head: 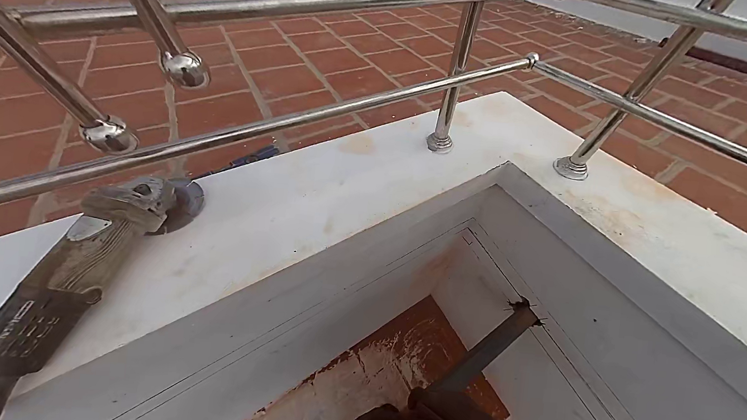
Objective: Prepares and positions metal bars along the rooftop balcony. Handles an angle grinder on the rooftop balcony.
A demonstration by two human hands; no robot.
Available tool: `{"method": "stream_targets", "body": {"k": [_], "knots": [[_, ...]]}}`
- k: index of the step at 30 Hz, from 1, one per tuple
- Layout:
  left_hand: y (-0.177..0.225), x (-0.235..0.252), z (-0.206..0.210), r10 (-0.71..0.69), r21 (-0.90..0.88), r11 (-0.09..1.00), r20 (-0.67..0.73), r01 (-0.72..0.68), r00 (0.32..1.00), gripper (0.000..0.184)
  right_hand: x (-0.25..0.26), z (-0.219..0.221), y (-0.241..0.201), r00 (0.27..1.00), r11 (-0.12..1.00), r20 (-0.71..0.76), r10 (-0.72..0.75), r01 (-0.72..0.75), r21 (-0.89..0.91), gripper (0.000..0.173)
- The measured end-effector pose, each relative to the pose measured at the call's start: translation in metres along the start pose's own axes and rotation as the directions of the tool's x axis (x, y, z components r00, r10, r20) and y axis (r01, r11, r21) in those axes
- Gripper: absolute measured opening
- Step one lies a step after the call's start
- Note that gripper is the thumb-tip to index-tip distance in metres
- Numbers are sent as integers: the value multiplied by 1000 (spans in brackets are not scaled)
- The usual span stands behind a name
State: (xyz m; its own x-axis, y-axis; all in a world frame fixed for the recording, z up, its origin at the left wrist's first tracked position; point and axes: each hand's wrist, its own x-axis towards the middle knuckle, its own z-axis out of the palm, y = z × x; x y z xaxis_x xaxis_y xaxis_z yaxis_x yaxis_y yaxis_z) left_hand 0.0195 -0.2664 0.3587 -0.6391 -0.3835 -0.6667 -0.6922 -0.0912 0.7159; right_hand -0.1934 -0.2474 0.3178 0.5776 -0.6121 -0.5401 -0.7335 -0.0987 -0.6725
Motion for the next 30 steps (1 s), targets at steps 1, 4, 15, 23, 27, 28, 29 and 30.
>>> {"method": "stream_targets", "body": {"k": [1,4,15,23,27,28,29,30], "knots": [[13,-3,4,-50,39,998,17,49,999,37,-3,-5,8,998,999,41,-41,40,29,34],[-66,42,-3,539,83,821,211,-564,816,36,-8,-20,19,955,967,234,-182,130,218,44],[-92,75,12,324,-430,859,38,-277,945,17,-2,-24,-8,990,938,133,37,-81,338,42],[-61,58,33,3,-619,784,-86,-56,996,25,14,-4,-4,978,983,124,166,-155,-95,37],[-82,85,41,199,-543,814,-67,-203,978,16,-10,-20,8,861,878,230,454,-387,-282,43],[-76,80,41,218,-518,829,-50,-212,975,14,-22,-21,13,821,857,275,501,-425,-292,44],[-74,78,41,246,-503,835,-20,-222,969,9,-35,-20,20,778,839,322,539,-459,-292,42],[-75,79,40,281,-500,834,19,-234,960,9,-49,-12,31,735,824,373,567,-498,-271,38]]}}
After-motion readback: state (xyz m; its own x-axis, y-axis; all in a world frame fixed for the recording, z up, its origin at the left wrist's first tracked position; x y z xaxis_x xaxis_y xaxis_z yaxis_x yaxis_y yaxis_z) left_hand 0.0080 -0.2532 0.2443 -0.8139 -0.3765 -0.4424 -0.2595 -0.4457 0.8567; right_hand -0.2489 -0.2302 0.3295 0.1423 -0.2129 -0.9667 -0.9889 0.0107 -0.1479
